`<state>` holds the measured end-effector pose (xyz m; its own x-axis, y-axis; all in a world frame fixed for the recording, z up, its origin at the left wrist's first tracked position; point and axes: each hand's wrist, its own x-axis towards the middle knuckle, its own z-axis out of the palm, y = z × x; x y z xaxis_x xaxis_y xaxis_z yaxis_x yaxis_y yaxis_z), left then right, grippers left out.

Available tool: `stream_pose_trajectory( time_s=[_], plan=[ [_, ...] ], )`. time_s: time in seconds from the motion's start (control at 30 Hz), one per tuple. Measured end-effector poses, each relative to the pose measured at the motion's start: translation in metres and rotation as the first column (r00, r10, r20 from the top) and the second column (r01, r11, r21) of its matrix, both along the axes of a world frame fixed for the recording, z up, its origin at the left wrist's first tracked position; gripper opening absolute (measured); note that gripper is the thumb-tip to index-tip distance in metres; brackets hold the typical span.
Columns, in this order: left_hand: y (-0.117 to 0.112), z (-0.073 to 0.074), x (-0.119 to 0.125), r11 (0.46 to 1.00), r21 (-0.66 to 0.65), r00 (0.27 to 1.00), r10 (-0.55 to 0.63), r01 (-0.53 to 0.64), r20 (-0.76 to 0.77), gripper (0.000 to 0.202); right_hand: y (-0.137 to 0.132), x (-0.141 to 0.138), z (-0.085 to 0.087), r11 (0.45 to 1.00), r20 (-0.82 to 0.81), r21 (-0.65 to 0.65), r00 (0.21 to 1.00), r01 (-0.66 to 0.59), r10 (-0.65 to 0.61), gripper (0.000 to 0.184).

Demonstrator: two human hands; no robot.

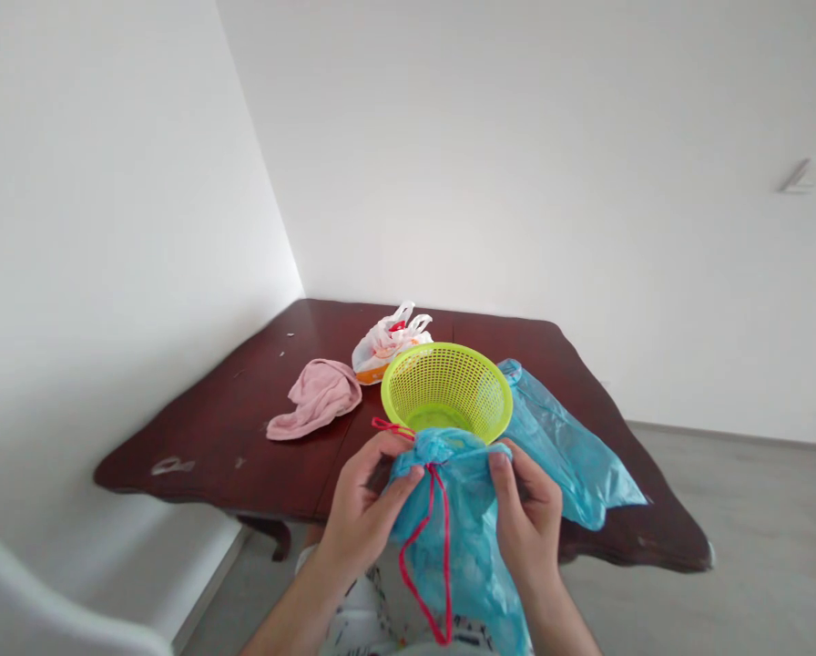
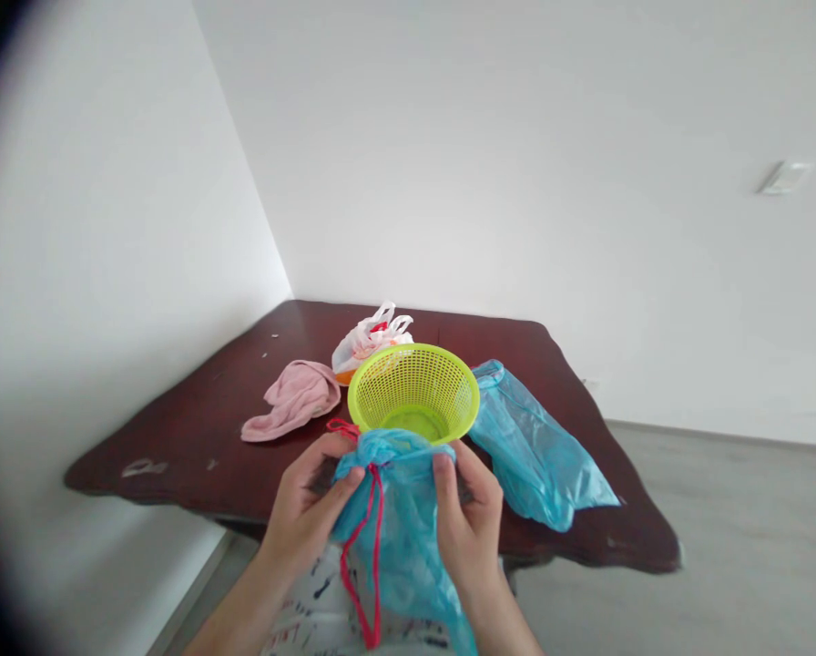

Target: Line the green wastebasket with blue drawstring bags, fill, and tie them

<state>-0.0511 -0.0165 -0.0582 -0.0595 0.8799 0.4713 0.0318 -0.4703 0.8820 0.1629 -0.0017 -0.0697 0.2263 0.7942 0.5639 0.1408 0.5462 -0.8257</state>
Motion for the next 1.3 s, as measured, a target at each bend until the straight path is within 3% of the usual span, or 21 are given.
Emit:
stream_pose_trajectory(
  time_s=[0.1,0.17,0.2,0.27,0.33,0.4,0.47,0.57,0.7,0.77,0.83,0.9,0.93,1.0,1.07,1.13,1.17,1.3],
  plan=[
    [0.000,0.003,-0.007,0.996,0.064,0.993,0.073,-0.067,-0.095,0.016,-0.002,0.008,0.003,0.998,0.032,0.003,0.998,0.060,-0.060,0.019],
    [0.001,0.005,-0.009,0.991,0.105,0.979,0.102,-0.084,-0.178,0.011,-0.005,0.009,0.008,0.991,0.082,0.092,0.991,0.099,-0.106,0.012],
    [0.001,0.006,-0.009,0.990,0.121,0.971,0.098,-0.073,-0.218,0.010,-0.007,0.008,0.010,0.983,0.119,0.148,0.985,0.106,-0.124,0.018],
    [0.002,0.008,-0.008,0.989,0.150,0.956,0.059,-0.016,-0.288,0.009,-0.010,0.006,0.014,0.974,0.229,0.219,0.968,0.055,-0.106,0.033],
    [0.003,0.010,-0.006,0.984,0.174,0.945,0.028,0.031,-0.327,0.009,-0.009,0.002,0.016,0.976,0.330,0.210,0.944,-0.053,-0.020,0.022],
    [0.004,0.011,-0.006,0.981,0.191,0.944,0.041,0.023,-0.328,0.009,-0.005,-0.002,0.015,0.976,0.326,0.180,0.944,-0.121,0.057,0.007],
    [0.003,0.011,-0.007,0.980,0.194,0.950,0.098,-0.041,-0.297,0.011,-0.001,-0.002,0.014,0.980,0.224,0.163,0.971,-0.117,0.079,0.018],
    [0.003,0.007,-0.009,0.972,0.149,0.956,0.208,-0.179,-0.209,0.015,0.004,0.001,0.012,0.991,0.061,0.130,0.998,-0.016,0.008,0.025],
    [0.007,-0.009,-0.012,0.930,0.013,0.930,0.367,-0.367,0.019,0.022,0.004,0.006,0.010,0.987,-0.087,0.093,0.989,0.127,-0.119,0.035],
    [0.010,-0.018,-0.014,0.925,-0.051,0.917,0.381,-0.377,0.121,0.023,0.004,0.009,0.008,0.984,-0.136,0.080,0.980,0.157,-0.145,0.038],
    [0.012,-0.023,-0.018,0.943,-0.039,0.929,0.332,-0.330,0.163,0.022,0.003,0.011,0.006,0.982,-0.158,0.079,0.974,0.173,-0.159,0.038],
    [0.010,-0.020,-0.024,0.954,0.072,0.951,0.282,-0.292,0.131,0.028,0.003,0.012,0.005,0.979,-0.165,0.084,0.972,0.184,-0.168,0.036],
    [0.008,-0.016,-0.026,0.958,0.147,0.968,0.240,-0.248,0.069,0.033,0.003,0.012,0.005,0.980,-0.164,0.089,0.973,0.179,-0.163,0.036],
    [0.003,-0.001,-0.028,0.964,0.267,0.982,0.065,-0.015,-0.179,0.041,0.003,0.011,0.004,0.987,-0.144,0.089,0.982,0.133,-0.119,0.035],
    [-0.001,0.015,-0.025,0.922,0.271,0.881,-0.132,0.278,-0.455,0.040,0.003,0.009,0.005,0.995,-0.129,0.065,0.990,0.073,-0.064,0.036],
    [-0.002,0.026,-0.019,0.877,0.235,0.776,-0.212,0.419,-0.594,0.027,0.003,0.006,0.005,0.998,-0.154,0.021,0.987,0.052,-0.048,0.038],
    [0.000,0.027,-0.016,0.872,0.233,0.767,-0.218,0.431,-0.604,0.028,0.003,0.006,0.004,0.998,-0.182,-0.002,0.982,0.060,-0.059,0.039],
    [0.007,0.015,-0.014,0.925,0.171,0.877,-0.244,0.338,-0.413,0.062,0.005,0.013,0.002,0.987,-0.328,-0.120,0.934,0.110,-0.144,0.045]
  ],
)
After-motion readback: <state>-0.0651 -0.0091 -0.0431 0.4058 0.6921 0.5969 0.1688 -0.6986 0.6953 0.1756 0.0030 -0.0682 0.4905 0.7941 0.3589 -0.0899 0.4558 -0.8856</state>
